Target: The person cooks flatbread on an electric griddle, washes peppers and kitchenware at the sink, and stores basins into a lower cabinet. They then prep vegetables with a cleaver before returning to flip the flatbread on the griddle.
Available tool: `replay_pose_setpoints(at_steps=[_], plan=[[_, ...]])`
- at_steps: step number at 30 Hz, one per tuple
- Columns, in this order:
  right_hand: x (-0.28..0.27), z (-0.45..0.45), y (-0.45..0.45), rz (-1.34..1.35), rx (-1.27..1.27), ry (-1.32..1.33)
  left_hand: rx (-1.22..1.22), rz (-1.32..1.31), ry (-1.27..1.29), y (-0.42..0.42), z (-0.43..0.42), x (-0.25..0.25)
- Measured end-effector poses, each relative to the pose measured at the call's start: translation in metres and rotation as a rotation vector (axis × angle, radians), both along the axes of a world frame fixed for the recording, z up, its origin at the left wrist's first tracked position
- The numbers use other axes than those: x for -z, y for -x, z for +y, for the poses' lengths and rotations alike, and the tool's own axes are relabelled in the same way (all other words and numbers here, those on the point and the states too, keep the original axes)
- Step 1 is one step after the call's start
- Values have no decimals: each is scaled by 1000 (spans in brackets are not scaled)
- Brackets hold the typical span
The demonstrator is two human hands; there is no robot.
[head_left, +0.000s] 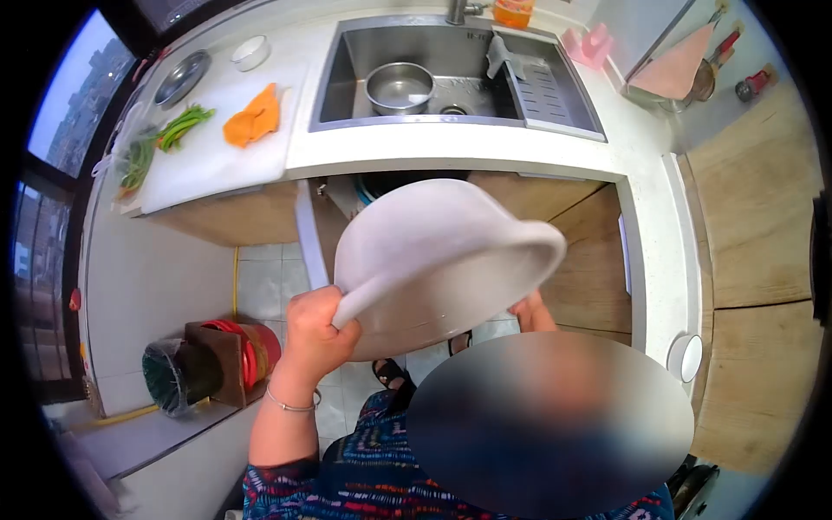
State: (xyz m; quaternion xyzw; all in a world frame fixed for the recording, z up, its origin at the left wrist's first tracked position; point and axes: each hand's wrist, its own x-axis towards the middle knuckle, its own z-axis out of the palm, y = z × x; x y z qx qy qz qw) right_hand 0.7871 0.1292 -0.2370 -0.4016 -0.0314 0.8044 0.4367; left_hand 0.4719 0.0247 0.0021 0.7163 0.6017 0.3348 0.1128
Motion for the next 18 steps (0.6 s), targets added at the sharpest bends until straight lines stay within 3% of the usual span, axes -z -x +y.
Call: replay_pose_setpoints(at_steps=[1,5,8,9,11,15,18], plan=[[-3,22,-13,-134,52,-24,-75,-62,40,-8,7,13],[-28,106,-34,-262,192,-68,-320,-139,198,-28,17,46],[-27,161,-25,-119,224,-156,-388,-194,373,-28,5,81],[-28,171,-20,-115,192,-144,-403,-98,466,-31,5,79],[-35,184,-13,-26,386,75,-450,-83,505,-36,3,88],[-46,177,-4,-1,349,-74,-545,-110,576,-25,-5,117],[-23,172,-28,32,206,-123,-608,-183,589,-12,-11,137]])
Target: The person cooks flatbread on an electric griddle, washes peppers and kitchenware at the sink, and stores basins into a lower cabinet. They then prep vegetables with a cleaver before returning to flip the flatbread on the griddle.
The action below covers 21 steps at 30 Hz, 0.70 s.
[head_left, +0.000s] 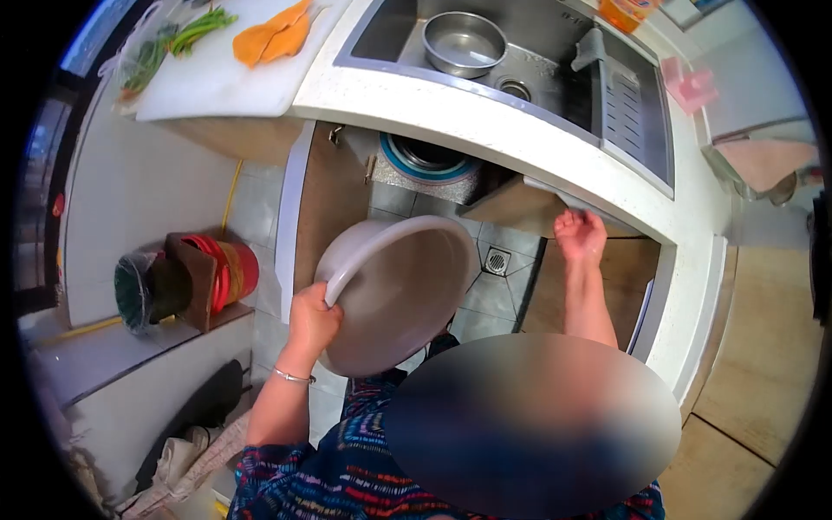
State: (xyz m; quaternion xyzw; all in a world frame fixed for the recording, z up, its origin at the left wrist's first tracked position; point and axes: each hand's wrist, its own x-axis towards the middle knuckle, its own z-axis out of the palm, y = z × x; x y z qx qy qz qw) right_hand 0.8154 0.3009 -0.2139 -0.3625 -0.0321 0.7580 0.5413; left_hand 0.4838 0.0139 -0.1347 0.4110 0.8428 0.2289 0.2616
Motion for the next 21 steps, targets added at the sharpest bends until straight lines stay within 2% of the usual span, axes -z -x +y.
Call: replay_pose_setpoints(at_steps=[2,3,5,7,8,9,12,14,16,18,19,20,21], plan=[[0,-16,-21,-148,-238,-32,1,61,5,8,-3,13],[-1,-27,-17,-331,-72,41,-17,45,5,12,-4,22],[-25,-55,-15,-601,-38,124,-65,-43,-22,20,-7,38],[-28,-75,-40,-892,-149,225,-76,-52,-3,28,-6,41],[-17,-82,-42,-918,-1,65,-72,-46,13,33,-6,42],[-37,-89,-38,-1090,-26,215,-85,-56,12,38,-8,48],[-7,-87,-88,-1263,-136,168,-71,-100,-29,50,-14,61],[-10,-89,-87,-1364,-135,179,-73,-114,71,54,-10,55],[-23,-85,-77,-1465,-132,187,-63,-127,39,58,-11,61],[-50,-76,-72,-1624,-504,410,-51,-145,5,61,-12,63],[-50,-70,-68,-2049,-548,265,-29,-168,49,63,-11,62],[-54,-67,-65,-2058,-547,263,-5,-190,93,64,-9,62],[-85,-69,-17,-2458,-586,-11,-4,-199,90,65,-8,63]])
